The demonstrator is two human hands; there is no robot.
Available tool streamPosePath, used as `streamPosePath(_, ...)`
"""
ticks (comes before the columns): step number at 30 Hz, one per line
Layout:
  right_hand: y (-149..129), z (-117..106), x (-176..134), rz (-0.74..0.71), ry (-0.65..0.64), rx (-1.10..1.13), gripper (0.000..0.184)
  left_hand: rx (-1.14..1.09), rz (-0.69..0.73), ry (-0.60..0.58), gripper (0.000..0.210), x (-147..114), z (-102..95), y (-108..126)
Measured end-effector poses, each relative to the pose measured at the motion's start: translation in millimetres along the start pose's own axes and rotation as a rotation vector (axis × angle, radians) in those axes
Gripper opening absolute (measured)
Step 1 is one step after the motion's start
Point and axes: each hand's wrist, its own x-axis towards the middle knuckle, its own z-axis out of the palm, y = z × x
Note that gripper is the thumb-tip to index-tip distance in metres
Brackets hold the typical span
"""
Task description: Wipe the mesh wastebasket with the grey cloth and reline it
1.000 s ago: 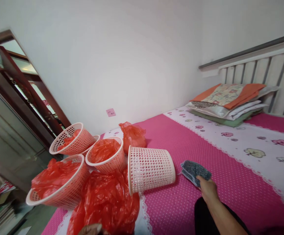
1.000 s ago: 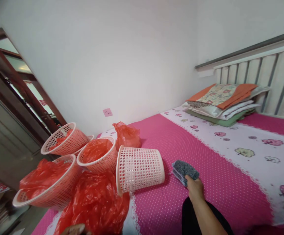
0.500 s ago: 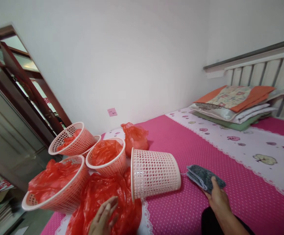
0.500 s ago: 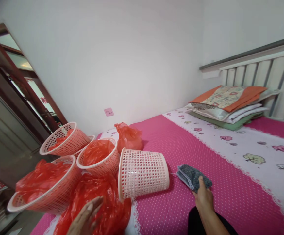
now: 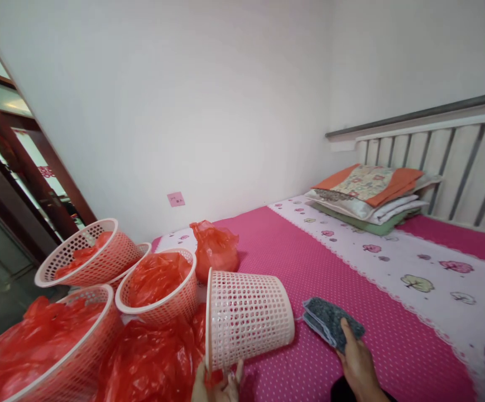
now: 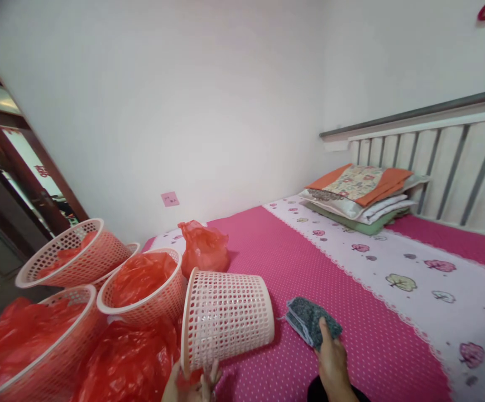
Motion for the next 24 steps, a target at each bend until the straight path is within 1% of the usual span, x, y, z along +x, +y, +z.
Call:
streamPosePath(2,1,-2,0,-0.032,-0.014,-0.054,0.071,0.034,0.081,-0.039,0.054,5,4.5,-4)
streamPosePath(5,3,-7,3,-0.097,-0.026,-0.130,0.069,-0.038,0.155,-0.012,0.049,14,15.9,-18)
streamPosePath(7,4,-12,5,-0.136,-0.020,-0.160,0.068,-0.029,0.221,0.011,0.046,18,25.0,-25)
streamPosePath(9,3,-16,5,-0.156,-0.008,-0.175,0.067,0.091,0.361,0.010,0.046,19,32.2,-30)
streamPosePath(12,2,-20,4,-0.162,-0.004,-0.172,0.067,0.382,0.562,-0.033,0.055,15,35.3,-30)
streamPosePath(15,2,-15,0,-0.139,-0.015,-0.105,0.073,0.621,0.671,-0.046,0.068,6,30.4,-25)
streamPosePath(17,4,-9,-2,-0.105,-0.011,-0.057,0.076,0.713,0.737,-0.008,0.072,-4,27.5,-18)
streamPosePath(19,5,-3,-5,-0.073,-0.003,-0.026,0.077,0.816,0.797,0.043,0.071,-17,28.4,-9)
streamPosePath(22,8,4,-5,-0.034,0.005,0.002,0.079,0.992,0.895,0.109,0.066,-36,38.9,6)
streamPosePath(24,11,5,-3,-0.021,0.004,0.002,0.081,1.093,0.964,0.133,0.062,-44,48.8,16)
